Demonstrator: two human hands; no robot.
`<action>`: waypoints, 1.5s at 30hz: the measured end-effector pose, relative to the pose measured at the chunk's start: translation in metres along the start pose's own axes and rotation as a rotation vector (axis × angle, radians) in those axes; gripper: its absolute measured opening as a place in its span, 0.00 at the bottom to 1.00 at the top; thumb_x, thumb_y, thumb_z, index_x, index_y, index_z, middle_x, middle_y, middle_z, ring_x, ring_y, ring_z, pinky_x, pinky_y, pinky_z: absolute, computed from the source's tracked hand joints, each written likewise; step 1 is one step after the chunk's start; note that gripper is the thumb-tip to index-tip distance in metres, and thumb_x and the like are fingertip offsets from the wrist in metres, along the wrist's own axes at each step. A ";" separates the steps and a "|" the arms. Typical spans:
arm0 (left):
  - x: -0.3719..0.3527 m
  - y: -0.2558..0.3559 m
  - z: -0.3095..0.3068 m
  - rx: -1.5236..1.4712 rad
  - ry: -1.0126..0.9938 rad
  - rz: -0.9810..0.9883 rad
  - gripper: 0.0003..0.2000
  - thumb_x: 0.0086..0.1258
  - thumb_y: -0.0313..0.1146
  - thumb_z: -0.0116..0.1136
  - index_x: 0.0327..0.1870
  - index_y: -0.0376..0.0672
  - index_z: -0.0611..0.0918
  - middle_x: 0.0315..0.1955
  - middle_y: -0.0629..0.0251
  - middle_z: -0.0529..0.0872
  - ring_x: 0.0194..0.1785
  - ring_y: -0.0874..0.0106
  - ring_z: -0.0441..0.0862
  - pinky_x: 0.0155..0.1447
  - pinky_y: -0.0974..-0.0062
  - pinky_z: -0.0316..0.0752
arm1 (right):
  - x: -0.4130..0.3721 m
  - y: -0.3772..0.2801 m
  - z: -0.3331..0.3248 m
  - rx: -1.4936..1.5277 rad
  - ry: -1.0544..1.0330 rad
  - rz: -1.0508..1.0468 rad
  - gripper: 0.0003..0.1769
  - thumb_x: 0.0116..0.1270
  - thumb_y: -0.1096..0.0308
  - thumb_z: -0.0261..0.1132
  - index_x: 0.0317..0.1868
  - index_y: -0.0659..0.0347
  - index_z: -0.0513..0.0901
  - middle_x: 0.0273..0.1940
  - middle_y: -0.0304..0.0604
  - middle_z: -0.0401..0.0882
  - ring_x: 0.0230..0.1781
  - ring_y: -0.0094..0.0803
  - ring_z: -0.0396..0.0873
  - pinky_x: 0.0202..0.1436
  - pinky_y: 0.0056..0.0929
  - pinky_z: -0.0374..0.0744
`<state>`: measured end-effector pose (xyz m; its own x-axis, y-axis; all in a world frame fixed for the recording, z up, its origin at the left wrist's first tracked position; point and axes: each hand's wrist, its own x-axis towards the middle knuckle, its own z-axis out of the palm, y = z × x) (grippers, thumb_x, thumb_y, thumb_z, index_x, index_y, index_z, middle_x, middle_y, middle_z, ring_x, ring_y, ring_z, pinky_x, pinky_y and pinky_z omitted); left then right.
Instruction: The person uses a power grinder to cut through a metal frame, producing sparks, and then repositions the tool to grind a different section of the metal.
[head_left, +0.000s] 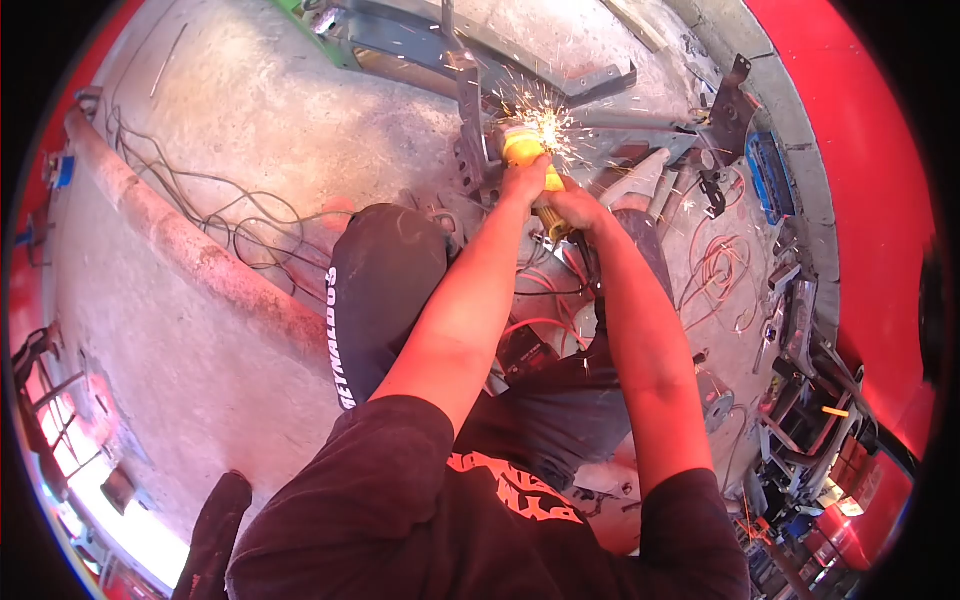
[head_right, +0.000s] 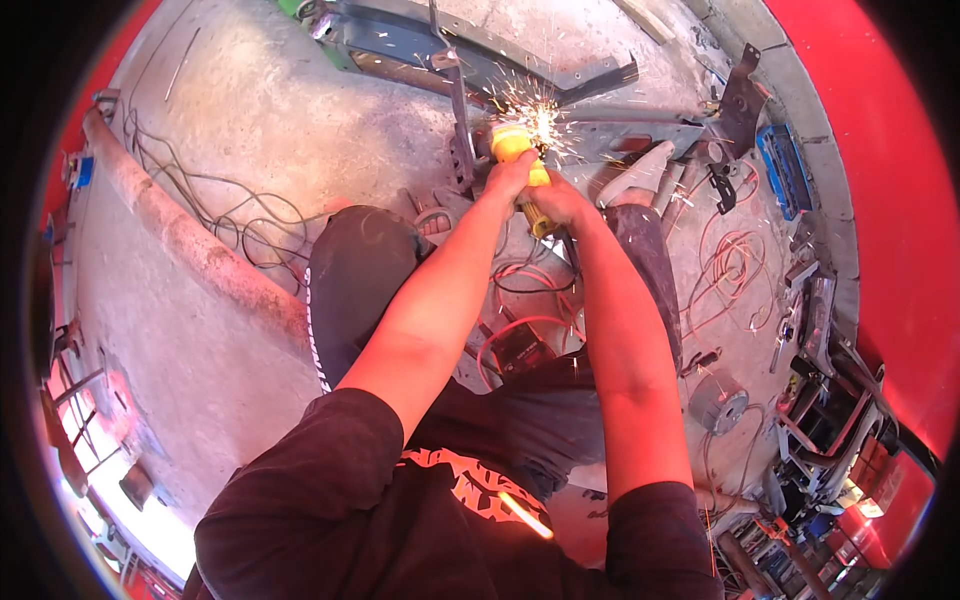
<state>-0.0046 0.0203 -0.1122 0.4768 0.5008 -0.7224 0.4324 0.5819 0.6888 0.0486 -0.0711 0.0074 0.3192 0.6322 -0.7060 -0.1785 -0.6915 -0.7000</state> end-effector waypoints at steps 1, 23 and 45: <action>-0.004 0.002 -0.002 0.006 -0.005 -0.017 0.35 0.70 0.58 0.65 0.61 0.30 0.82 0.55 0.52 0.87 0.53 0.63 0.87 0.54 0.62 0.80 | -0.002 -0.001 0.001 -0.014 0.009 0.007 0.30 0.61 0.65 0.71 0.64 0.62 0.78 0.43 0.44 0.86 0.33 0.33 0.85 0.31 0.36 0.84; 0.003 0.007 -0.001 -0.039 0.007 -0.025 0.39 0.66 0.61 0.64 0.61 0.27 0.82 0.59 0.40 0.84 0.62 0.54 0.84 0.62 0.63 0.77 | 0.024 -0.001 -0.007 -0.117 -0.012 -0.001 0.29 0.62 0.66 0.72 0.64 0.63 0.78 0.46 0.41 0.86 0.40 0.32 0.85 0.42 0.34 0.84; -0.017 -0.006 0.007 -0.134 -0.054 -0.037 0.30 0.71 0.55 0.65 0.58 0.33 0.84 0.51 0.55 0.88 0.49 0.65 0.88 0.51 0.64 0.81 | -0.004 0.016 -0.004 -0.045 0.033 0.044 0.30 0.62 0.66 0.72 0.64 0.63 0.78 0.50 0.41 0.86 0.46 0.31 0.83 0.49 0.32 0.80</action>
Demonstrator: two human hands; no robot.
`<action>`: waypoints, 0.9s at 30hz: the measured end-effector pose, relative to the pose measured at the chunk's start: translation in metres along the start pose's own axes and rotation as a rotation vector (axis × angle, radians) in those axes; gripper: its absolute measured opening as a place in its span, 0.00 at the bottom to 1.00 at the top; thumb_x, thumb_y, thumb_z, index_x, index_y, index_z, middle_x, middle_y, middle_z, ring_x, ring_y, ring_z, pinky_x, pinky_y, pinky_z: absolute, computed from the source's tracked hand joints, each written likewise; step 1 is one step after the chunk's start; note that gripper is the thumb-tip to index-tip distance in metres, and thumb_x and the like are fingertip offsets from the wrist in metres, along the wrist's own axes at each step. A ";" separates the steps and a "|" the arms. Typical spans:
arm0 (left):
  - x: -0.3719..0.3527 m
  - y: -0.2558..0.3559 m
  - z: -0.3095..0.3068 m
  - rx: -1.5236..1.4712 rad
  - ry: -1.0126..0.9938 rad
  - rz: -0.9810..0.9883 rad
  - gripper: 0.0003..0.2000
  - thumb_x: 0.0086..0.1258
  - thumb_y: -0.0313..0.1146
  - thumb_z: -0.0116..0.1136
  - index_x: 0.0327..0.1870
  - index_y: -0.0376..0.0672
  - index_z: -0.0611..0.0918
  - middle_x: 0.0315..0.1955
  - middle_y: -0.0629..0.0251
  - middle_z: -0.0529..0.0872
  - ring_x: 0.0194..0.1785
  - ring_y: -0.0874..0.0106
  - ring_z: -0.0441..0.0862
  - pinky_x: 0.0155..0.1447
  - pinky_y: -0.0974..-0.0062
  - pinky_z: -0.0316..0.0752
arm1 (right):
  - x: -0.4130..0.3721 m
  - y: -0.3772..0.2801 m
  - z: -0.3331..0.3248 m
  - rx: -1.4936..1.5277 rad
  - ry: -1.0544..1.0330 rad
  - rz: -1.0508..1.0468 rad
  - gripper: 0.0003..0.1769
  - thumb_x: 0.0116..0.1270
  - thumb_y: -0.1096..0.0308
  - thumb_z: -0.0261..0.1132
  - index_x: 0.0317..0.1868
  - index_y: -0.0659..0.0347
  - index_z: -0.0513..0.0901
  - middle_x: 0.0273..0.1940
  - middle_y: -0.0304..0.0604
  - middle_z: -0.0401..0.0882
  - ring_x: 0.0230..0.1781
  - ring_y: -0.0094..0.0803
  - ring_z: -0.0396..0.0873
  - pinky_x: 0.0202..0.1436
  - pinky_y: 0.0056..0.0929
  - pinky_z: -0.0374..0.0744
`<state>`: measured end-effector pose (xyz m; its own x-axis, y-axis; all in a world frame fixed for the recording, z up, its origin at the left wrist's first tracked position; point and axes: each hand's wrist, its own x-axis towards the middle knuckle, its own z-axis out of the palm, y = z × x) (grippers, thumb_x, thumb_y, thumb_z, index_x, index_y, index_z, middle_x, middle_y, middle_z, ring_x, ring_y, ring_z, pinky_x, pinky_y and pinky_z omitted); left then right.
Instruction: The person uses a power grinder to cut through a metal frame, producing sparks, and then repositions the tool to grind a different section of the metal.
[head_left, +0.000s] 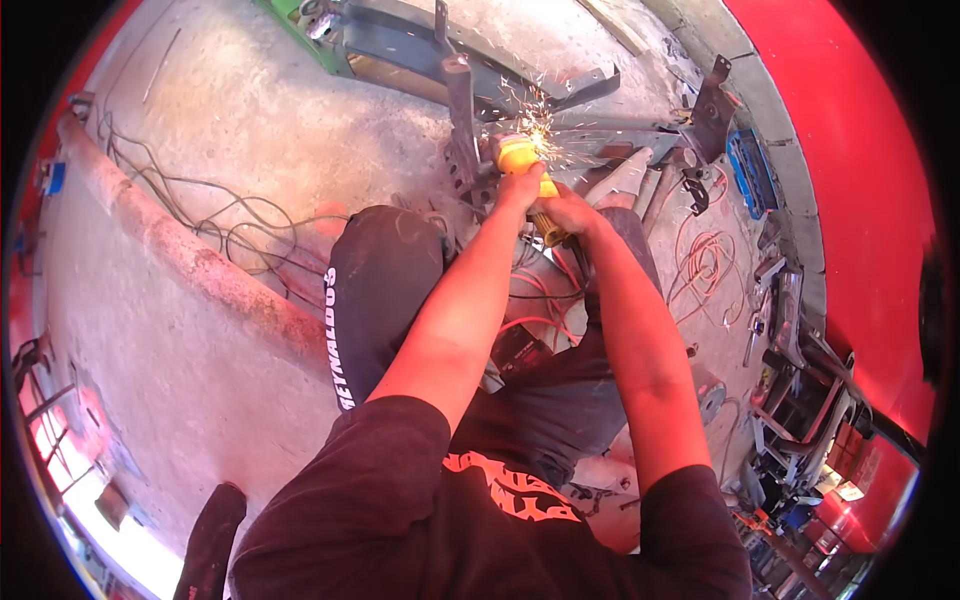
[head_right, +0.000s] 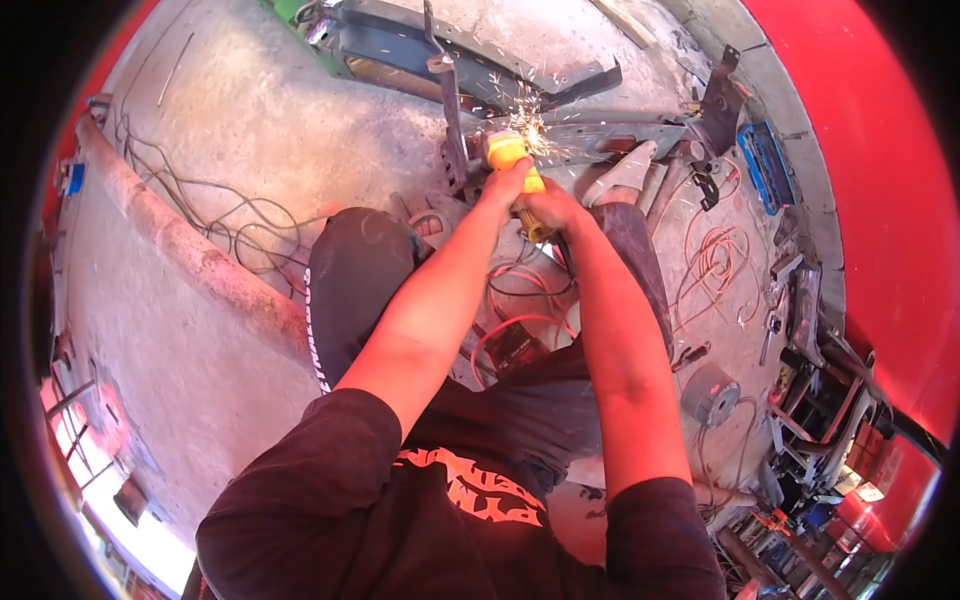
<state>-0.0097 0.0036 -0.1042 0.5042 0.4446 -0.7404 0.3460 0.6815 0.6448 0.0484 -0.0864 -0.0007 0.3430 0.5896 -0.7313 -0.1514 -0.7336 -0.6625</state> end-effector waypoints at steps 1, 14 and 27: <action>0.001 0.000 -0.001 0.005 -0.001 0.009 0.31 0.71 0.55 0.65 0.58 0.32 0.84 0.51 0.54 0.88 0.49 0.65 0.88 0.51 0.64 0.81 | 0.001 -0.001 0.001 0.025 -0.007 -0.018 0.30 0.61 0.66 0.72 0.64 0.63 0.78 0.48 0.43 0.86 0.43 0.33 0.84 0.44 0.34 0.83; 0.019 0.011 0.005 0.105 0.109 0.012 0.34 0.67 0.57 0.68 0.57 0.28 0.85 0.52 0.51 0.89 0.51 0.62 0.88 0.52 0.65 0.81 | 0.026 -0.002 -0.010 -0.063 0.051 -0.074 0.33 0.59 0.63 0.73 0.66 0.61 0.78 0.47 0.43 0.87 0.40 0.32 0.85 0.41 0.34 0.83; 0.043 0.011 0.000 0.050 0.157 -0.014 0.34 0.68 0.57 0.68 0.57 0.27 0.84 0.54 0.50 0.88 0.51 0.63 0.88 0.54 0.65 0.80 | 0.043 -0.016 -0.016 -0.103 -0.060 -0.026 0.33 0.59 0.62 0.73 0.66 0.60 0.79 0.47 0.41 0.87 0.41 0.31 0.84 0.43 0.33 0.81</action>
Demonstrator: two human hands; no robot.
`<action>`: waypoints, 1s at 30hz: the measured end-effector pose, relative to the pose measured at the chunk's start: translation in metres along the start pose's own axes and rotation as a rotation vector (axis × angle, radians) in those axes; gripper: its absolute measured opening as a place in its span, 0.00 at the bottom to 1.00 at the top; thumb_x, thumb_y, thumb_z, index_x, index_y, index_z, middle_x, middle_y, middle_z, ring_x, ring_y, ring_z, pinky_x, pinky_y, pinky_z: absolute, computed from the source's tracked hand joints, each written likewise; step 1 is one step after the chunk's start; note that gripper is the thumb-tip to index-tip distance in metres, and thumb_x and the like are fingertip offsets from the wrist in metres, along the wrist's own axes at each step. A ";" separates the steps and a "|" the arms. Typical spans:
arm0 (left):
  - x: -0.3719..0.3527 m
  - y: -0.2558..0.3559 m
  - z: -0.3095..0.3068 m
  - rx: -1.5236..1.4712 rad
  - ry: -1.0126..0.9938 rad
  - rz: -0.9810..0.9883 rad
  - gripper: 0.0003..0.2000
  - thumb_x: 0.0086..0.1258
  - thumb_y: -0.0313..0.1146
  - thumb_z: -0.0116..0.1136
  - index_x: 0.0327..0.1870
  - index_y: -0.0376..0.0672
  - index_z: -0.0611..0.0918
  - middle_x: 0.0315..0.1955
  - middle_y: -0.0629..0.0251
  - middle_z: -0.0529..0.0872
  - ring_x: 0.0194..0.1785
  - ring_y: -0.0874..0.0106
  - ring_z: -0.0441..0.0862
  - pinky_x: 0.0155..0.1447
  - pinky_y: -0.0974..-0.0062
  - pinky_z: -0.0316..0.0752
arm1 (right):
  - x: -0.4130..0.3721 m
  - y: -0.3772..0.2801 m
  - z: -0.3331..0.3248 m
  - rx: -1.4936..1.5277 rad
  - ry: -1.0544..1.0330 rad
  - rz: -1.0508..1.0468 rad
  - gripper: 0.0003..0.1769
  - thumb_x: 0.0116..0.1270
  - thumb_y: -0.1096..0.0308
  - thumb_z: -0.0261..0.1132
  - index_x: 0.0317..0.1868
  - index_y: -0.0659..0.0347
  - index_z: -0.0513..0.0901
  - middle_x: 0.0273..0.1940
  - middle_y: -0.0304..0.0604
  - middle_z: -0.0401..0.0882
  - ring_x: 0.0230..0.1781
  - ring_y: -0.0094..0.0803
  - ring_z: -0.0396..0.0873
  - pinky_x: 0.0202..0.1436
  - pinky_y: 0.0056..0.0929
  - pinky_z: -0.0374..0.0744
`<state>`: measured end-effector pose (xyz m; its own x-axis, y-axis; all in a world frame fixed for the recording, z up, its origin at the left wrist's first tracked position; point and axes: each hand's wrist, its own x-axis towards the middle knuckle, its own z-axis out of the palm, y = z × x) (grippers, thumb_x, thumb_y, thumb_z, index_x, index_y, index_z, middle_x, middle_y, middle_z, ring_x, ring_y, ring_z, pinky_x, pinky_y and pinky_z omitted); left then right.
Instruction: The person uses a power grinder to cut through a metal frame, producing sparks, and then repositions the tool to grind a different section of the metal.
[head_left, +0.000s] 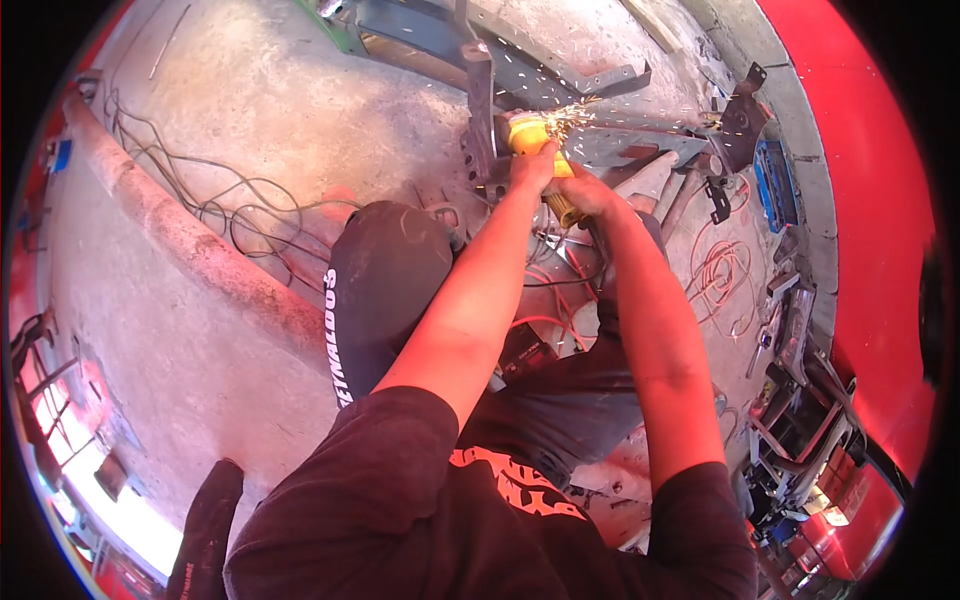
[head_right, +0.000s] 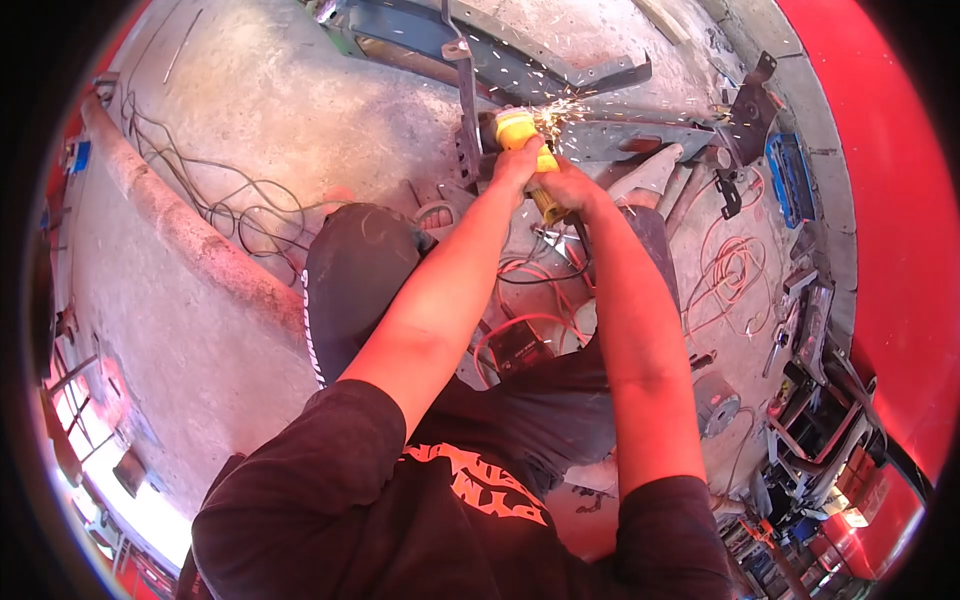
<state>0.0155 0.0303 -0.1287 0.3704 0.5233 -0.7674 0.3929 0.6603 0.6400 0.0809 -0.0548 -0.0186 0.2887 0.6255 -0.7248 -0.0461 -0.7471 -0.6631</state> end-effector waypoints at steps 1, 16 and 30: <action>0.001 0.000 0.001 -0.006 -0.001 0.007 0.34 0.68 0.57 0.68 0.57 0.27 0.84 0.54 0.50 0.88 0.51 0.63 0.88 0.54 0.65 0.80 | 0.005 0.004 -0.002 0.007 -0.009 -0.019 0.33 0.59 0.62 0.73 0.65 0.59 0.79 0.48 0.41 0.87 0.41 0.31 0.84 0.44 0.33 0.81; 0.007 -0.002 0.005 -0.020 0.047 0.047 0.34 0.70 0.55 0.67 0.59 0.27 0.83 0.55 0.50 0.88 0.52 0.65 0.88 0.53 0.66 0.82 | 0.025 0.023 -0.014 0.023 -0.045 -0.031 0.35 0.59 0.60 0.73 0.68 0.59 0.78 0.53 0.42 0.86 0.50 0.33 0.82 0.53 0.34 0.79; 0.001 -0.002 -0.006 0.162 -0.008 0.070 0.43 0.67 0.67 0.60 0.60 0.26 0.83 0.61 0.35 0.83 0.66 0.50 0.82 0.68 0.61 0.75 | -0.016 -0.013 0.010 -0.003 0.057 -0.047 0.33 0.58 0.60 0.74 0.64 0.61 0.80 0.50 0.44 0.87 0.48 0.32 0.84 0.52 0.33 0.81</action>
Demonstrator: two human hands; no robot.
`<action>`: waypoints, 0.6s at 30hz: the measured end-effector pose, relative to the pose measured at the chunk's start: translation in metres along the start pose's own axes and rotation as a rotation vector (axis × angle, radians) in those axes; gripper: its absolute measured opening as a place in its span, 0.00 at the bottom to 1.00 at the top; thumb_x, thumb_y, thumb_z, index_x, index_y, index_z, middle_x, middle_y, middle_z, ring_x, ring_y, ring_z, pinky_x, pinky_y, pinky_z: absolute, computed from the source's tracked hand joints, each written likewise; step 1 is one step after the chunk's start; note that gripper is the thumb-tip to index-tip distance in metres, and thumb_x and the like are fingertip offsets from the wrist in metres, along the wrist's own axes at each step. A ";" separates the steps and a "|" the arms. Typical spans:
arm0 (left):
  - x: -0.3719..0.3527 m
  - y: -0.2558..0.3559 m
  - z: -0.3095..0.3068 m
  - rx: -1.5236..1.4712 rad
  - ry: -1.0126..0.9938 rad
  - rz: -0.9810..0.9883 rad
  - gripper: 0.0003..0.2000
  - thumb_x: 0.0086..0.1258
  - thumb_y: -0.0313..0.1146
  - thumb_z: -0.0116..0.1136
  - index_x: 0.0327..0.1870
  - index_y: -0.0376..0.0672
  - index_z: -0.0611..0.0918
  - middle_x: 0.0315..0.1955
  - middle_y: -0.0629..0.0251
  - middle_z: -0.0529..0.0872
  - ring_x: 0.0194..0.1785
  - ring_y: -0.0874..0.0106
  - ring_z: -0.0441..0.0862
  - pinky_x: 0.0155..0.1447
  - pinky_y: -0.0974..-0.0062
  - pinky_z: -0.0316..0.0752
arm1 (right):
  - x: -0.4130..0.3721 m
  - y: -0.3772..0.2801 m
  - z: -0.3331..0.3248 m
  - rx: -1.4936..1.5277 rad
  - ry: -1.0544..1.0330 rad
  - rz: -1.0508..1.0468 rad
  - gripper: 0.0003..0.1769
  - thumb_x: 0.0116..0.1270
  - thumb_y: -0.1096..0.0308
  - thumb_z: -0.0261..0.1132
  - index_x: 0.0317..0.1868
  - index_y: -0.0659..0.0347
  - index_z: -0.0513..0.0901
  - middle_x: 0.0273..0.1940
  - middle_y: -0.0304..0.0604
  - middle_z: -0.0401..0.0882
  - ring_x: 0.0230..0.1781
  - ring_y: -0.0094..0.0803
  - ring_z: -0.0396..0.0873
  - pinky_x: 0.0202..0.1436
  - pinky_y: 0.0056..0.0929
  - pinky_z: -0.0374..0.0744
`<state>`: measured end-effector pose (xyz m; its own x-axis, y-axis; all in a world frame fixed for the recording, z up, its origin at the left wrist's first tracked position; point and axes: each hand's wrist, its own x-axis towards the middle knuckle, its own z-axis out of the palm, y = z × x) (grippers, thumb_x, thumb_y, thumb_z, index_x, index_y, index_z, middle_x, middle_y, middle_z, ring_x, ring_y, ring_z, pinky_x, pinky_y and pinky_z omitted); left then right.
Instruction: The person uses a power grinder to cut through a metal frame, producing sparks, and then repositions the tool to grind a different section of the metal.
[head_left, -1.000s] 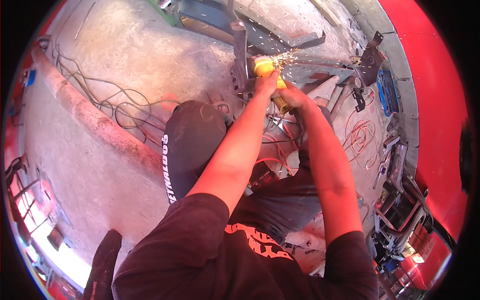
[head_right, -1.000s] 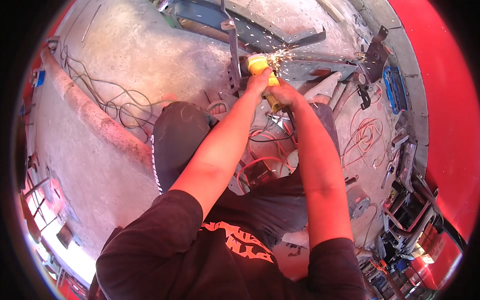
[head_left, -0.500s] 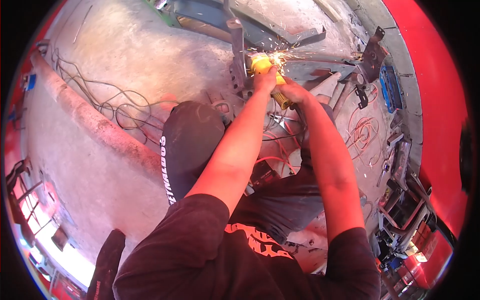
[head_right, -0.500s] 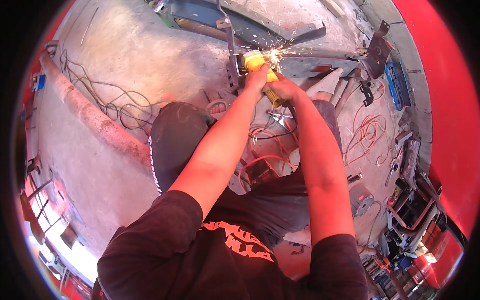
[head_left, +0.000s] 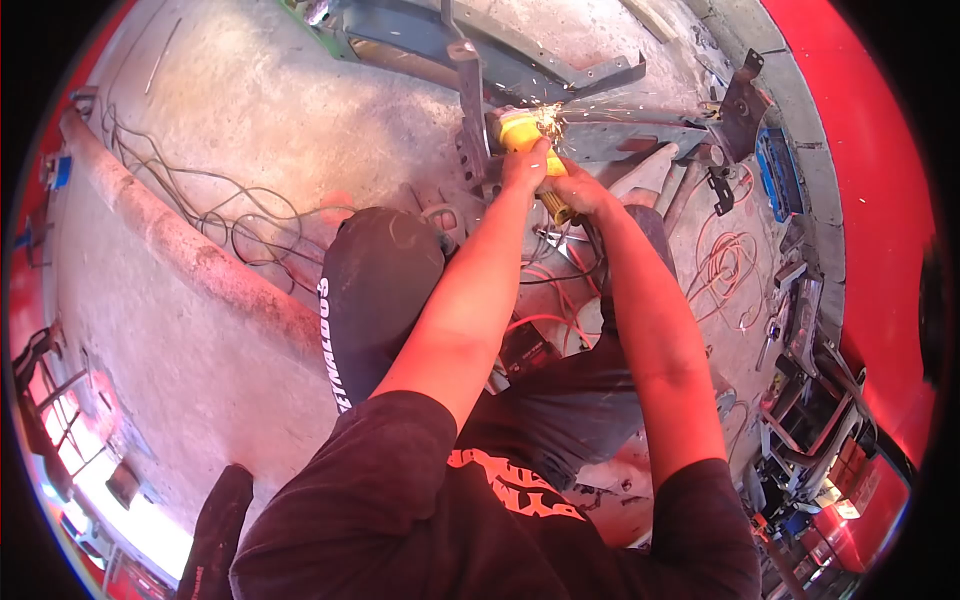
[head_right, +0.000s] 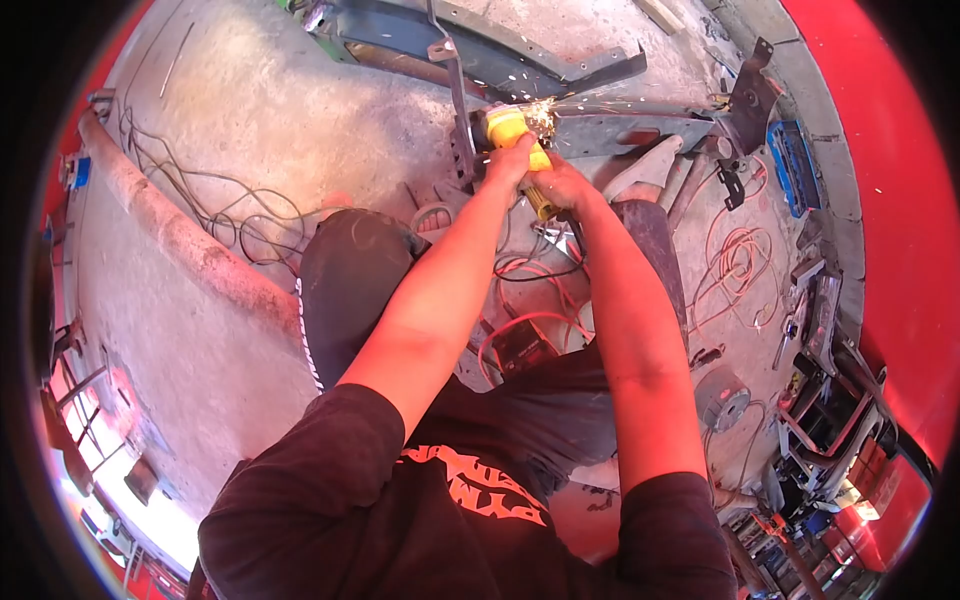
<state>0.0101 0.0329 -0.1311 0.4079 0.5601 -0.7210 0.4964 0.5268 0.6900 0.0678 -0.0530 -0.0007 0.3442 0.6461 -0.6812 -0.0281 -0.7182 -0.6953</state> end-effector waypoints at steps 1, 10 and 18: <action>-0.004 0.002 -0.001 -0.005 0.002 -0.004 0.44 0.67 0.68 0.59 0.60 0.26 0.83 0.61 0.35 0.83 0.66 0.50 0.82 0.68 0.61 0.75 | 0.004 0.007 -0.001 -0.011 0.025 -0.035 0.33 0.58 0.59 0.74 0.64 0.61 0.80 0.50 0.44 0.87 0.47 0.32 0.84 0.52 0.33 0.81; 0.005 0.016 0.002 -0.153 -0.131 -0.011 0.38 0.69 0.61 0.63 0.62 0.27 0.82 0.62 0.38 0.83 0.63 0.53 0.84 0.65 0.62 0.77 | 0.030 0.024 -0.011 0.040 0.009 0.019 0.34 0.56 0.58 0.75 0.62 0.62 0.81 0.49 0.44 0.87 0.44 0.35 0.84 0.49 0.36 0.81; -0.017 0.043 0.015 -0.409 -0.076 -0.065 0.38 0.70 0.56 0.65 0.65 0.26 0.79 0.63 0.44 0.83 0.63 0.58 0.84 0.63 0.64 0.78 | 0.026 -0.012 -0.040 -0.113 -0.076 0.125 0.34 0.55 0.58 0.74 0.63 0.61 0.80 0.48 0.44 0.87 0.44 0.34 0.84 0.46 0.35 0.81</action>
<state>0.0362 0.0367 -0.0904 0.4483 0.4767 -0.7562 0.1838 0.7788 0.5998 0.1145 -0.0380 -0.0008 0.2726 0.5649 -0.7788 0.0410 -0.8156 -0.5772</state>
